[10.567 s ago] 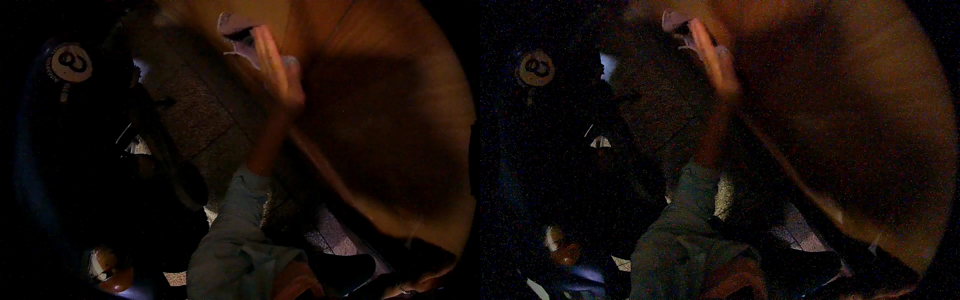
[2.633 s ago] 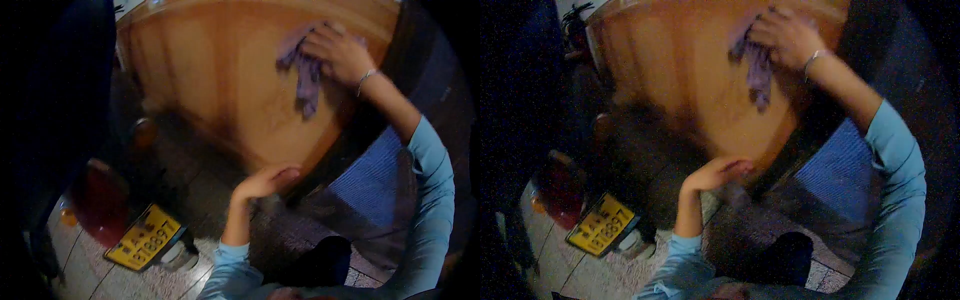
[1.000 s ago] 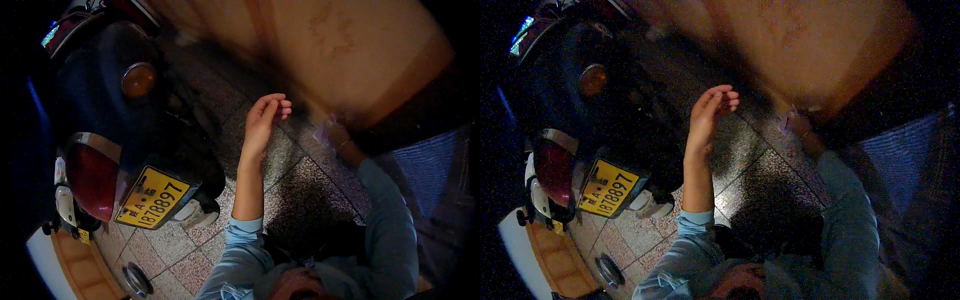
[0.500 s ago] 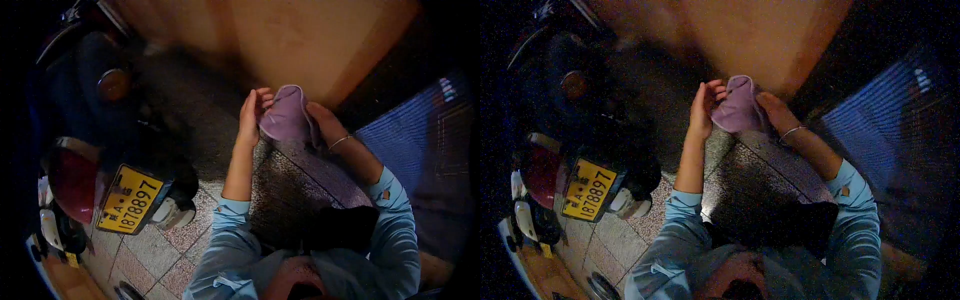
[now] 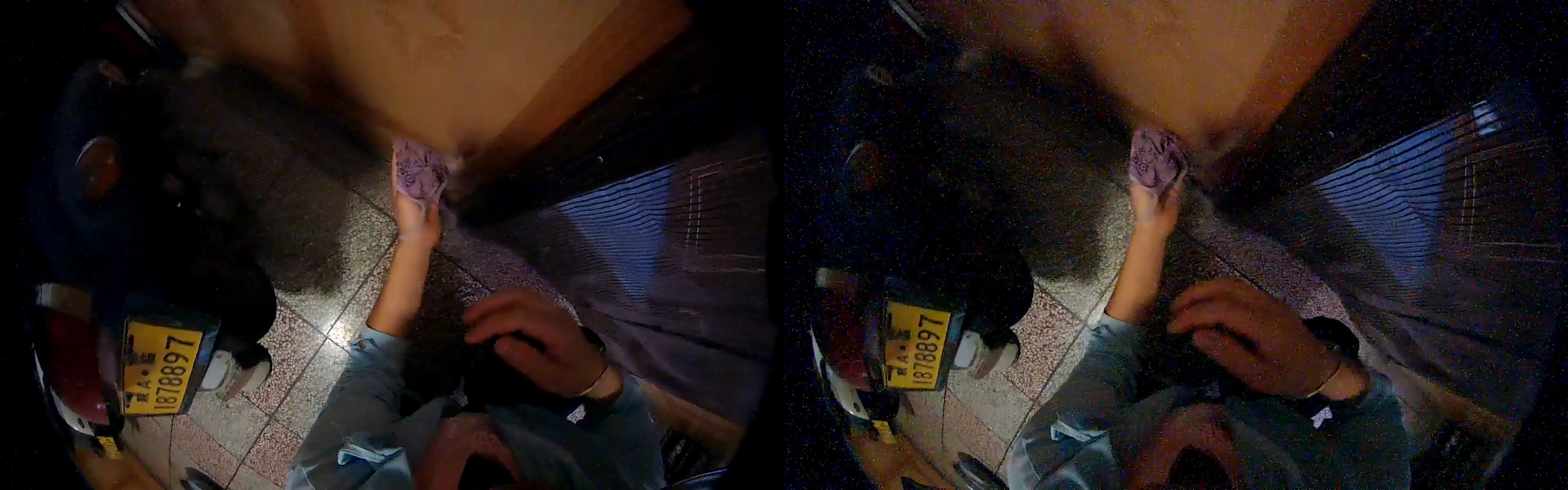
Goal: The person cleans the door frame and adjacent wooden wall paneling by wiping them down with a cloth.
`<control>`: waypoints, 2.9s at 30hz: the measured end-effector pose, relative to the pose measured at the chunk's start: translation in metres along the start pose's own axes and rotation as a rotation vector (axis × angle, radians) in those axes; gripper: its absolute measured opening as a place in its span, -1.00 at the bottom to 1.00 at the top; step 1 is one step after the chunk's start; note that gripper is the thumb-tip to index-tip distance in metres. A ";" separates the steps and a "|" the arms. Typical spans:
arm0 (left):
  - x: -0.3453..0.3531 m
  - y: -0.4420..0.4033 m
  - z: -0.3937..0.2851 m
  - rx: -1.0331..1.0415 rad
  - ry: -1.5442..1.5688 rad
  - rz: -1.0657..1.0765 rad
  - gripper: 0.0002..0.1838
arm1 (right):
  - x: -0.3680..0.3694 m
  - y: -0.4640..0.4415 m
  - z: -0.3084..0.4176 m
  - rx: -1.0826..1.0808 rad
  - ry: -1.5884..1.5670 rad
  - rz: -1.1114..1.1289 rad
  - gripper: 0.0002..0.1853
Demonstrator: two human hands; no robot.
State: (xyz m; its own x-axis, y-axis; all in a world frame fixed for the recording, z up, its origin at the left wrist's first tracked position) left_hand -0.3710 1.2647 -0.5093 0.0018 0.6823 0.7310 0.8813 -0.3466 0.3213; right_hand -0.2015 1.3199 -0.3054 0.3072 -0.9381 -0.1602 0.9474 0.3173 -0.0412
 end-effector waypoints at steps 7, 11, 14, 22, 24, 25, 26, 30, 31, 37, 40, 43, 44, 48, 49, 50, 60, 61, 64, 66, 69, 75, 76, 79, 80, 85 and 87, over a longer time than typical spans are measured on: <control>0.138 0.041 -0.003 1.179 -1.134 0.176 -0.45 | 0.005 0.018 -0.038 0.082 0.150 -0.129 -0.80; 0.131 0.019 0.027 1.104 -1.134 -0.085 -0.41 | -0.009 0.022 -0.037 0.082 0.405 -0.149 -0.77; 0.082 -0.031 0.066 0.961 -0.764 -0.116 -0.39 | -0.014 0.025 -0.033 0.023 0.412 -0.200 -0.78; 0.054 -0.027 0.062 0.763 -0.943 -0.210 -0.38 | -0.015 0.016 -0.032 -0.017 0.450 -0.161 -0.78; 0.084 -0.020 0.042 1.194 -1.109 -0.176 -0.38 | -0.014 0.017 -0.033 -0.053 0.436 -0.171 -0.77; 0.101 -0.018 0.031 1.451 -1.189 -0.157 -0.37 | -0.013 0.017 -0.034 -0.054 0.427 -0.168 -0.77; 0.119 -0.005 0.008 1.447 -1.193 -0.149 -0.37 | -0.011 0.018 -0.034 -0.057 0.418 -0.164 -0.77; 0.152 0.004 -0.027 1.408 -1.317 0.015 -0.47 | -0.013 0.015 -0.030 -0.050 0.427 -0.123 -0.77; 0.147 -0.008 -0.017 1.409 -1.407 -0.056 -0.50 | -0.013 0.016 -0.031 -0.030 0.430 -0.128 -0.77; 0.044 -0.065 0.069 0.935 -1.113 -0.357 -0.41 | -0.019 0.017 -0.040 -0.035 0.427 -0.150 -0.78; 0.060 -0.045 0.053 0.795 -1.197 -0.252 -0.40 | -0.020 0.011 -0.040 -0.024 0.433 -0.127 -0.80; 0.119 -0.020 -0.002 1.084 -1.332 -0.175 -0.45 | -0.018 0.008 -0.041 -0.026 0.438 -0.130 -0.81; 0.139 -0.014 -0.022 1.220 -1.320 -0.148 -0.45 | -0.017 0.007 -0.041 -0.025 0.467 -0.135 -0.82; 0.187 -0.019 -0.095 1.319 -1.258 -0.215 -0.51 | -0.016 -0.001 -0.039 -0.086 0.427 -0.160 -0.82; 0.191 -0.019 -0.102 1.321 -1.262 -0.257 -0.54 | -0.016 -0.002 -0.039 -0.102 0.422 -0.164 -0.82; 0.186 -0.018 -0.099 1.325 -1.263 -0.260 -0.54 | -0.016 -0.003 -0.041 -0.119 0.417 -0.167 -0.82; 0.136 -0.016 -0.030 1.361 -1.462 -0.051 -0.65 | -0.012 -0.011 -0.042 -0.166 0.401 -0.147 -0.81; 0.144 -0.017 -0.035 1.411 -1.390 -0.156 -0.65 | -0.011 -0.012 -0.042 -0.137 0.394 -0.117 -0.81; 0.197 -0.007 -0.094 1.649 -1.364 -0.070 -0.67 | -0.010 -0.012 -0.050 -0.099 0.398 -0.100 -0.81; 0.243 0.005 -0.128 1.809 -1.260 0.023 -0.68 | -0.012 -0.013 -0.058 -0.085 0.398 -0.103 -0.81; 0.303 0.016 -0.165 2.115 -1.475 -0.090 -0.32 | -0.012 -0.012 -0.065 -0.027 0.472 -0.070 -0.82; 0.289 0.031 -0.132 1.957 -1.364 0.146 -0.63 | -0.009 -0.010 -0.071 0.004 0.524 0.012 -0.79; 0.272 0.028 -0.120 1.873 -1.310 0.178 -0.67 | -0.009 -0.010 -0.069 0.055 0.522 0.055 -0.79; 0.191 0.003 -0.048 1.614 -1.169 0.196 -0.65 | -0.008 -0.006 -0.069 0.033 0.489 0.048 -0.78; 0.156 -0.012 -0.012 1.597 -1.106 0.170 -0.62 | -0.007 -0.006 -0.068 -0.041 0.461 -0.009 -0.77; -0.002 -0.069 0.134 0.530 -0.799 -0.308 -0.34 | -0.006 -0.005 -0.057 0.277 0.453 0.219 -0.79; -0.057 -0.087 0.170 -0.009 -0.382 -0.219 -0.25 | -0.002 -0.001 -0.057 0.257 0.435 0.228 -0.80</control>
State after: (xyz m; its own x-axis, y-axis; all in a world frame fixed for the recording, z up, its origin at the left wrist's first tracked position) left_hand -0.3675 1.3655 -0.6809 -0.0083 0.9288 0.3704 0.8762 -0.1718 0.4503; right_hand -0.2081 1.3296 -0.3610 0.4937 -0.6883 -0.5315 0.8691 0.4109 0.2753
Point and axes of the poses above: each hand's wrist, its own y-axis away from the middle knuckle, its own x-axis out of the palm, z = x × y, the point moved 3 cm from there along -y, towards the middle knuckle, and after that the axes turned 15 degrees about -y, right-handed, at the moved point
